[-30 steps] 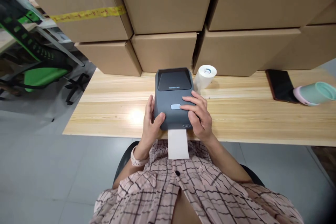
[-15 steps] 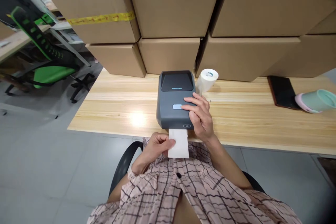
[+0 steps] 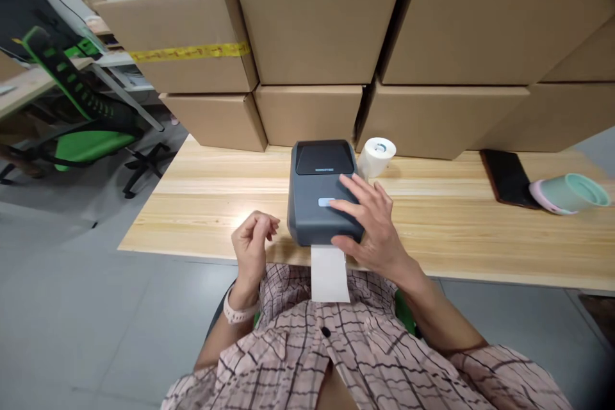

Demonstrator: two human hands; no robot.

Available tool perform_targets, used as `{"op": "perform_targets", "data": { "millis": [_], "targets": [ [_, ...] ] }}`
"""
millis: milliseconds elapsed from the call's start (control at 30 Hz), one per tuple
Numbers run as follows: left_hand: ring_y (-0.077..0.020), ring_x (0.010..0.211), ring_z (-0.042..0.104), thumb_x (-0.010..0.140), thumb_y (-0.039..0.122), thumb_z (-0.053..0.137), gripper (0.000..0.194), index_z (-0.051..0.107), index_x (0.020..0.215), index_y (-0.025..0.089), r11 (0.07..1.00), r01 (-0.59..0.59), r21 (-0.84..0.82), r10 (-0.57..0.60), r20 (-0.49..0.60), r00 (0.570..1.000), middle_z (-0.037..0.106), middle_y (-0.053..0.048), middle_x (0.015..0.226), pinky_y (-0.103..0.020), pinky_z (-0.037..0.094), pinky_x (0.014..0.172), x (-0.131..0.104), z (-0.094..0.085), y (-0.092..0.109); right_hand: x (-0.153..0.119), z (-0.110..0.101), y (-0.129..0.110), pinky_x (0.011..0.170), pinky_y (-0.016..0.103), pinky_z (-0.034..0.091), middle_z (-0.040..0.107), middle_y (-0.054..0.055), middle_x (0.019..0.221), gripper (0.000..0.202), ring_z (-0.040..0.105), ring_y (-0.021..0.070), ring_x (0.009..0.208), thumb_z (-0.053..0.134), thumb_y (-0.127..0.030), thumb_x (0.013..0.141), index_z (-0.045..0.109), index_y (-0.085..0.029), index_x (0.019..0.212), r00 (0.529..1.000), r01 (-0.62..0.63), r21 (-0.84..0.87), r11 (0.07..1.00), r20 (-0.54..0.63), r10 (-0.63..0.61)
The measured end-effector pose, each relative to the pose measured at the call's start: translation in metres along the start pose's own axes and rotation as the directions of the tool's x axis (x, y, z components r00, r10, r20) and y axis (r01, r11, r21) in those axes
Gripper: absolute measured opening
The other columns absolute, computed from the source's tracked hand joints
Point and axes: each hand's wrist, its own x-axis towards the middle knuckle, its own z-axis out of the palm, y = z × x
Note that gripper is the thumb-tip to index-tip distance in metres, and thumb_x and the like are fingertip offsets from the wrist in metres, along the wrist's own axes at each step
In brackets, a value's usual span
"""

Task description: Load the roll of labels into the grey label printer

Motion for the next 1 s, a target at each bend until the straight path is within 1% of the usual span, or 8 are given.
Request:
{"op": "perform_targets", "data": {
  "millis": [200, 333, 533, 667, 767, 833, 900, 1000],
  "targets": [
    [-0.0103, 0.062, 0.055, 0.087, 0.035, 0.065, 0.02, 0.069, 0.078, 0.018, 0.996, -0.022, -0.086, 0.016, -0.066, 0.998, 0.066, -0.001, 0.072, -0.021, 0.043, 0.054, 0.078, 0.014, -0.005, 0.021, -0.019, 0.009, 0.12, 0.064, 0.03, 0.036, 0.009, 0.166, 0.067, 0.037, 0.0357, 0.151, 0.039, -0.07, 0.099, 0.036, -0.035, 0.156, 0.984, 0.136, 0.136, 0.981, -0.137, -0.117],
    [-0.0184, 0.103, 0.067, 0.082, 0.034, 0.069, 0.029, 0.068, 0.107, 0.021, 0.984, 0.099, -0.15, -0.082, 0.117, 0.99, 0.072, -0.007, 0.113, -0.03, 0.055, 0.086, 0.117, 0.036, -0.018, 0.067, -0.022, 0.02, 0.119, 0.064, 0.033, 0.034, 0.007, 0.167, 0.073, 0.037, 0.0365, 0.151, 0.04, -0.075, 0.095, 0.031, -0.038, 0.158, 0.969, 0.18, 0.103, 0.978, -0.189, -0.158],
    [-0.0314, 0.151, 0.039, 0.075, 0.039, 0.082, 0.086, 0.044, 0.151, 0.023, 0.974, 0.179, -0.135, -0.1, 0.455, 0.885, 0.046, -0.011, 0.16, -0.045, 0.033, 0.124, 0.111, 0.052, -0.029, 0.15, -0.019, 0.047, 0.12, 0.056, 0.037, 0.045, 0.008, 0.157, 0.062, 0.042, 0.0308, 0.148, 0.037, -0.064, 0.101, 0.034, -0.033, 0.155, 0.962, 0.089, 0.06, 0.994, -0.262, -0.071],
    [-0.0346, 0.152, 0.037, 0.071, 0.043, 0.086, 0.105, 0.031, 0.159, 0.024, 0.975, 0.196, -0.1, -0.124, 0.488, 0.864, 0.04, -0.012, 0.165, -0.047, 0.035, 0.124, 0.102, 0.051, -0.033, 0.181, -0.021, 0.057, 0.12, 0.057, 0.034, 0.047, 0.009, 0.155, 0.057, 0.043, 0.0308, 0.146, 0.041, -0.053, 0.103, 0.031, -0.033, 0.155, 0.963, 0.033, 0.027, 0.999, -0.267, -0.025],
    [-0.0348, 0.152, 0.038, 0.072, 0.043, 0.084, 0.105, 0.03, 0.16, 0.024, 0.979, 0.172, -0.108, -0.098, 0.49, 0.866, 0.037, -0.012, 0.166, -0.047, 0.037, 0.123, 0.102, 0.05, -0.035, 0.173, -0.022, 0.051, 0.119, 0.059, 0.032, 0.047, 0.01, 0.154, 0.045, 0.038, 0.035, 0.148, 0.051, -0.042, 0.099, 0.047, -0.031, 0.143, 0.961, 0.059, -0.059, 0.996, -0.269, -0.073],
    [-0.0345, 0.151, 0.039, 0.074, 0.042, 0.083, 0.103, 0.029, 0.16, 0.025, 0.979, 0.171, -0.11, -0.095, 0.497, 0.863, 0.037, -0.012, 0.166, -0.047, 0.039, 0.121, 0.104, 0.051, -0.037, 0.155, -0.018, 0.047, 0.111, 0.054, 0.039, 0.061, 0.011, 0.138, 0.026, 0.052, 0.034, 0.134, 0.052, -0.032, 0.098, 0.06, -0.026, 0.122, 0.983, 0.133, -0.074, 0.988, -0.121, -0.141],
    [-0.0348, 0.15, 0.041, 0.074, 0.042, 0.083, 0.102, 0.031, 0.159, 0.024, 0.981, 0.158, -0.108, -0.085, 0.497, 0.864, 0.041, -0.013, 0.164, -0.048, 0.04, 0.12, 0.105, 0.051, -0.039, 0.136, -0.012, 0.046, 0.096, 0.044, 0.046, 0.071, 0.009, 0.111, 0.015, 0.065, 0.0278, 0.106, 0.05, -0.023, 0.096, 0.062, -0.023, 0.105, 0.964, 0.179, -0.022, 0.984, 0.202, -0.171],
    [-0.0357, 0.148, 0.043, 0.072, 0.043, 0.085, 0.103, 0.033, 0.158, 0.021, 0.988, 0.101, -0.115, -0.033, 0.487, 0.873, 0.045, -0.016, 0.16, -0.049, 0.038, 0.121, 0.107, 0.051, -0.043, 0.121, 0.0, 0.053, 0.082, 0.034, 0.043, 0.069, 0.006, 0.089, 0.013, 0.062, 0.023, 0.088, 0.048, -0.015, 0.092, 0.058, -0.021, 0.095, 0.771, 0.134, -0.004, 0.991, 0.628, -0.102]
  ]
}}
